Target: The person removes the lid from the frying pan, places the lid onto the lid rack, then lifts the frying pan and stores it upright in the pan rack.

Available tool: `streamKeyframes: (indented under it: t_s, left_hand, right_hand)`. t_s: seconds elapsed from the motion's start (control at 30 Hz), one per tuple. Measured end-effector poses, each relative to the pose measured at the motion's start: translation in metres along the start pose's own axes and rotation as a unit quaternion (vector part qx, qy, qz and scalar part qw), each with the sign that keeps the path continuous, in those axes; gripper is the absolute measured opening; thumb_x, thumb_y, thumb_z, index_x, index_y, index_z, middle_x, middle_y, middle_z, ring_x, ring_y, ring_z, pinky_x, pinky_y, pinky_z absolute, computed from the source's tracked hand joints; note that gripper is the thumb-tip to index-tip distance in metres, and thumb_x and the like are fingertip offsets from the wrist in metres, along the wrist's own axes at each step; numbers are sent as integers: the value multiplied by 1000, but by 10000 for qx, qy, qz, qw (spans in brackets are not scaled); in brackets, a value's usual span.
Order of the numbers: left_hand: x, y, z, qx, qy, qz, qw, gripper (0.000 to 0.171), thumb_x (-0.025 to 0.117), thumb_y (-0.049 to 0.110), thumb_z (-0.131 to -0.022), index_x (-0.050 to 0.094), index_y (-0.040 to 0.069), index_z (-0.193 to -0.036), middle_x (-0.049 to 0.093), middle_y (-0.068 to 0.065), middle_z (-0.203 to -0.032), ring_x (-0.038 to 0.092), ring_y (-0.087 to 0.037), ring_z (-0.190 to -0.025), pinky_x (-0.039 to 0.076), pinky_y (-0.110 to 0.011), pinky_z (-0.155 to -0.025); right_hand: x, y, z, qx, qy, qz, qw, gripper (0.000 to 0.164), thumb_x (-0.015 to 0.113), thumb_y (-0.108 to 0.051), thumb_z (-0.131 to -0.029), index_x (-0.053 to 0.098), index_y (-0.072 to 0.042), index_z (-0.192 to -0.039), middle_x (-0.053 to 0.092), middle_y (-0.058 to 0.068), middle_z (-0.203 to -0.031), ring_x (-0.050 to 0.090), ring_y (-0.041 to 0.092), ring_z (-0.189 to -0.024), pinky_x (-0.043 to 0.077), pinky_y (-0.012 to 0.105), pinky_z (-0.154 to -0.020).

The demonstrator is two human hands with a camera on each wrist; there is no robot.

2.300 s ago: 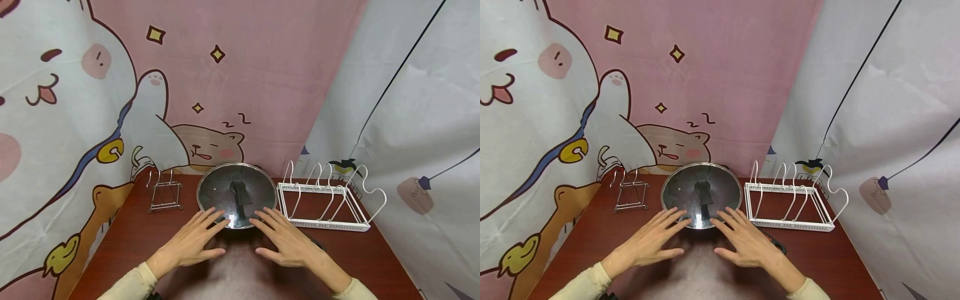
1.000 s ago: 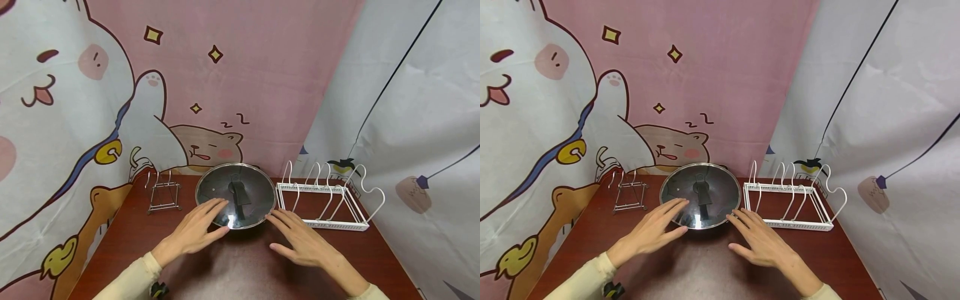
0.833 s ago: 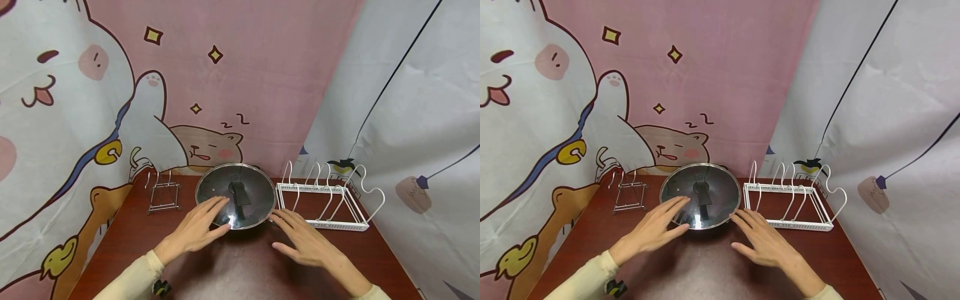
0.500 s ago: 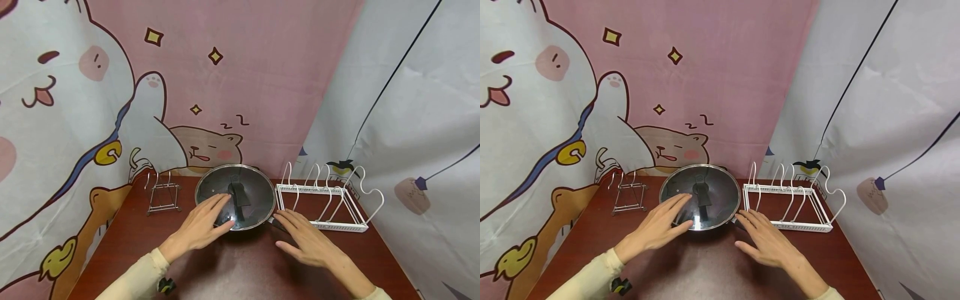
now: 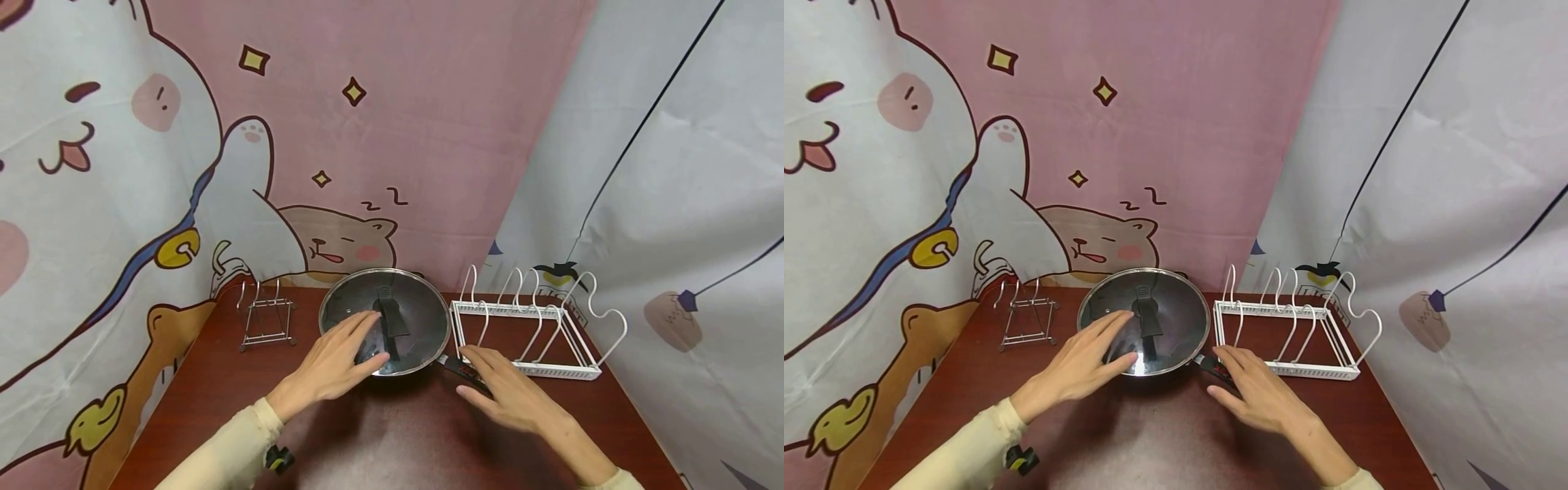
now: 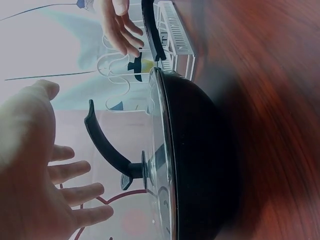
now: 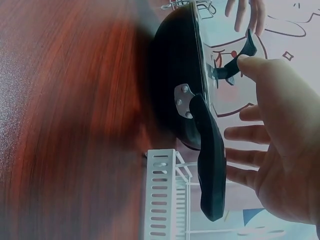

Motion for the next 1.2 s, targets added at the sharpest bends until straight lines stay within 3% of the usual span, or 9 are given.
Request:
streamKeyframes:
  t_s: [0.5,0.63,0.7,0.8,0.9,1.2]
  left_hand:
    - [2,-3,-11,-255,-57,467,9986,82,65,60,-109,44,14,-173,49,-11,-177,53,-38,-161,50,-63,-126]
    - [3,-5,-15,-356,-111,615,9974,81,65,60,-110,44,14,-173,48,-12,-178,53,-39,-161,50,-64,-125]
    - [3,-6,-17,-416,-115,681,9967,80,64,60,-110,45,14,-173,47,-12,-178,53,-39,-161,50,-64,-125]
    - [1,-7,-20,-505,-101,740,9959,80,64,60,-110,46,13,-172,48,-13,-178,54,-40,-160,50,-65,-124]
    - [0,-8,-22,-610,-93,775,9951,80,64,61,-110,46,12,-171,48,-15,-177,55,-41,-159,51,-66,-123]
    - [0,-12,-29,-882,-141,664,9938,81,61,63,-109,45,15,-172,47,-14,-178,61,-44,-152,55,-67,-118]
  right_hand:
    - [11,21,-3,704,-369,-352,9962,72,73,-54,-108,64,0,-154,72,19,-148,71,38,-139,57,58,-116]
    - [13,23,-5,672,-328,-431,9963,63,74,-51,-107,69,-1,-146,78,12,-138,77,29,-128,61,53,-110]
    - [14,23,-6,590,-304,-521,9964,55,75,-49,-108,73,-4,-139,81,4,-126,79,19,-115,64,46,-101]
    - [15,22,-8,463,-312,-693,9960,41,75,-47,-108,75,-11,-126,76,-10,-102,69,3,-92,60,34,-83]
    - [18,22,-9,423,-440,-945,9937,32,75,-47,-108,73,-17,-117,62,-17,-84,55,-2,-77,48,26,-72]
    - [28,26,-10,580,-711,-1032,9904,37,73,-50,-109,71,-15,-121,56,-18,-76,50,-2,-70,43,24,-69]
Point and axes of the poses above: each hand's wrist, its own z-axis away from the middle knuckle, its own x-axis out of the palm, y = z × x, the point moved 9 cm from there along -z, towards the middle knuckle
